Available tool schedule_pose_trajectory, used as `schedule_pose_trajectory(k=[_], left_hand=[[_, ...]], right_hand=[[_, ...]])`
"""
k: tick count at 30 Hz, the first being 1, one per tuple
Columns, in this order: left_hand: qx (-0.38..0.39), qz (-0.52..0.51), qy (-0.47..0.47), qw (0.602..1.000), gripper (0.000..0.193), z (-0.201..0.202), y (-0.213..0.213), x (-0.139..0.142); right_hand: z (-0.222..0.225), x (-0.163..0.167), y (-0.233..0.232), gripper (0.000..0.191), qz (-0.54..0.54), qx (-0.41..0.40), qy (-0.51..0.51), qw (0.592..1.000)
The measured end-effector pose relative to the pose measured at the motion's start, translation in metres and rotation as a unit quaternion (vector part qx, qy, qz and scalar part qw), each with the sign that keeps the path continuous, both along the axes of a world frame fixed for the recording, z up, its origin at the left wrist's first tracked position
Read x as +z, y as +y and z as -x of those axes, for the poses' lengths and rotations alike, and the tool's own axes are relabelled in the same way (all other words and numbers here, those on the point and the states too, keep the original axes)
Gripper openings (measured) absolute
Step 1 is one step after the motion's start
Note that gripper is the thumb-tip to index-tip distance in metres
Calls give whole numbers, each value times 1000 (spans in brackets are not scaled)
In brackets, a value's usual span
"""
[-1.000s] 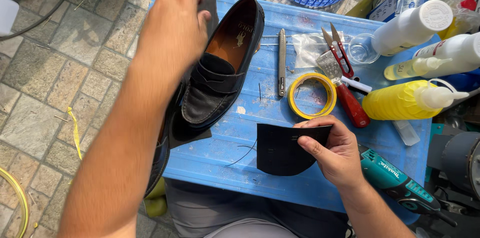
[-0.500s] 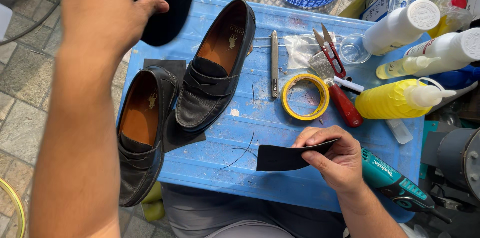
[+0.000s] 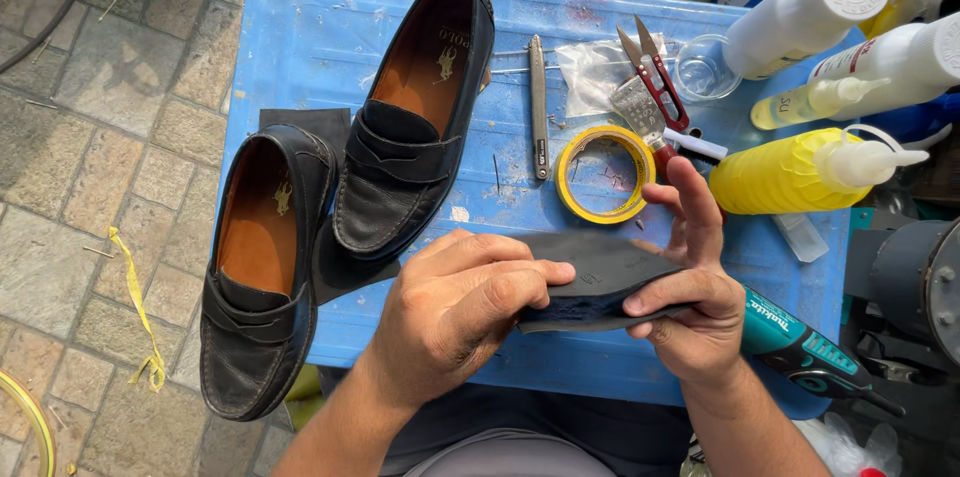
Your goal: The person removes a worn sole from a black loafer, then uses a rotary tool to grind and shape a replacement black rubber sole piece. The person repeatedly flips and repositions the sole while grinding its edges and surface.
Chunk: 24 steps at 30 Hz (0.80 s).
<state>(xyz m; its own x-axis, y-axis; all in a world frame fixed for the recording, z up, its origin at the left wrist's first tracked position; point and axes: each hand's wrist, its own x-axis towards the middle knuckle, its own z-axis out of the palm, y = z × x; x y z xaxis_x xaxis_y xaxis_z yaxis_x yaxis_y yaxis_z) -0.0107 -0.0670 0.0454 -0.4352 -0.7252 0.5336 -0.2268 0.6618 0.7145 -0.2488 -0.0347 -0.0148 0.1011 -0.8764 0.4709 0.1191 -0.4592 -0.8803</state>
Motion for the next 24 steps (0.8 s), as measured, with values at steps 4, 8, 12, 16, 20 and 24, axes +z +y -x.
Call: schedule_pose_trajectory(k=[4, 8, 12, 16, 20, 24], left_hand=[[-65, -7, 34, 997, 23, -7, 5, -22], [-129, -112, 164, 972, 14, -2, 9, -35], [-163, -154, 235, 946, 31, 5, 15, -44], [-147, -134, 247, 948, 41, 11, 20, -51], [-110, -147, 234, 955, 22, 14, 26, -56], [-100, -125, 234, 959, 19, 16, 29, -57]], right_hand=[[0, -1, 5, 24, -6, -7, 15, 1000], [0, -9, 9, 30, 46, -49, 47, 997], [-2, -17, 17, 38, 45, -78, 35, 995], [-2, -23, 21, 46, 43, -89, 13, 995], [-3, -28, 24, 48, 51, -86, 13, 995], [-2, -30, 26, 52, 39, -86, 11, 995]])
